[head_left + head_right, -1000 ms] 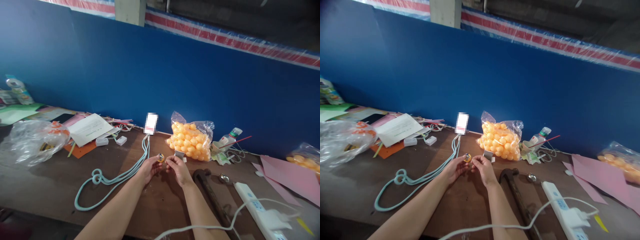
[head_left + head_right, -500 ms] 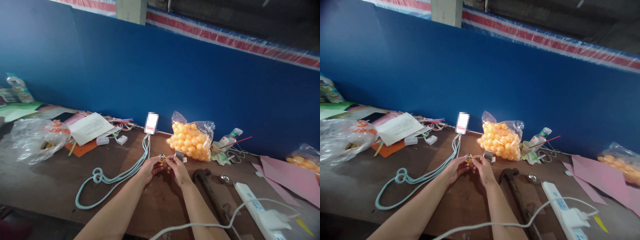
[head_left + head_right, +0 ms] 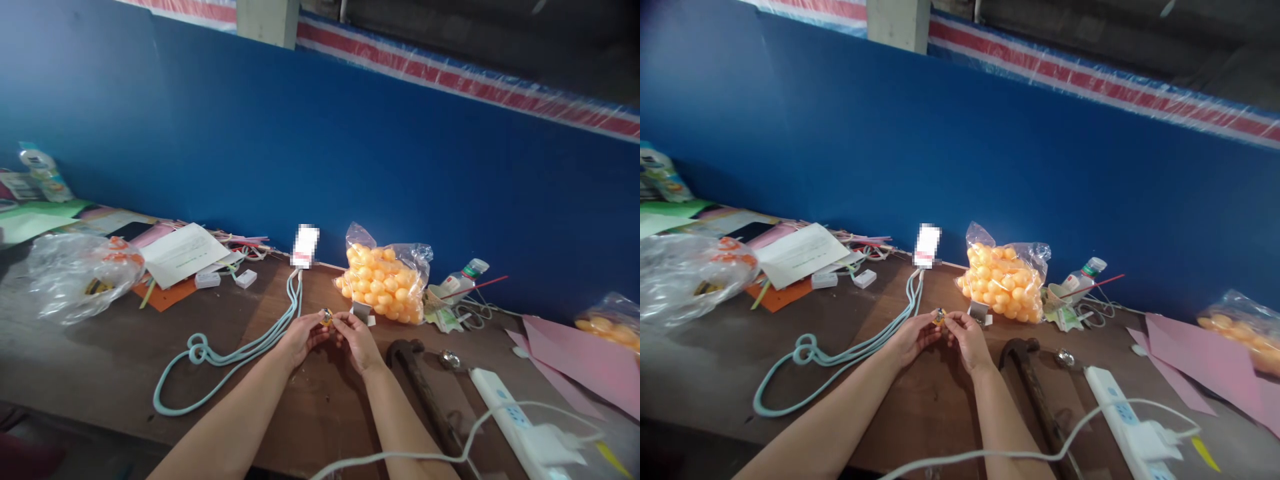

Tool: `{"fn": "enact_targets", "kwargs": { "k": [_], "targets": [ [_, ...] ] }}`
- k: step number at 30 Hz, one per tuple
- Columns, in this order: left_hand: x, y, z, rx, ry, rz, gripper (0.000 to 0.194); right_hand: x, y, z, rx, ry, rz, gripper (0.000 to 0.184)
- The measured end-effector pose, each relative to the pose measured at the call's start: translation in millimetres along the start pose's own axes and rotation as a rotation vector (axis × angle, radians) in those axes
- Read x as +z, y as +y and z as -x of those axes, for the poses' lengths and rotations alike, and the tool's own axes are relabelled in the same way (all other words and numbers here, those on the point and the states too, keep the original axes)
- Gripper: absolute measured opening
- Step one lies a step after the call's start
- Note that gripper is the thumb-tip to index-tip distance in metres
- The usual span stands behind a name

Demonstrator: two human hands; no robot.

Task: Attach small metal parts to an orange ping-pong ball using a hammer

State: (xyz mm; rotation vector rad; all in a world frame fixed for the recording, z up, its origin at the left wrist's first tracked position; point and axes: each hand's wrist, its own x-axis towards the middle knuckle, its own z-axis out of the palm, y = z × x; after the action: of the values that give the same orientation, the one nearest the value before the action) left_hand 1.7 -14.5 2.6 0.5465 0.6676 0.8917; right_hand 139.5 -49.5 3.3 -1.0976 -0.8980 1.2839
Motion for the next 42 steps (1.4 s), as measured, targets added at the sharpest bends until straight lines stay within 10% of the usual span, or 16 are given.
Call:
{"fn": "enact_targets", "kwargs": {
  "k": [42],
  "targets": [
    [-1.4,-1.9,-1.2,0.016,0.002,-0.009,0.015,1.3,-2.4,-0.3,0.041,-0.007,-0.057,0.022]
  ]
}}
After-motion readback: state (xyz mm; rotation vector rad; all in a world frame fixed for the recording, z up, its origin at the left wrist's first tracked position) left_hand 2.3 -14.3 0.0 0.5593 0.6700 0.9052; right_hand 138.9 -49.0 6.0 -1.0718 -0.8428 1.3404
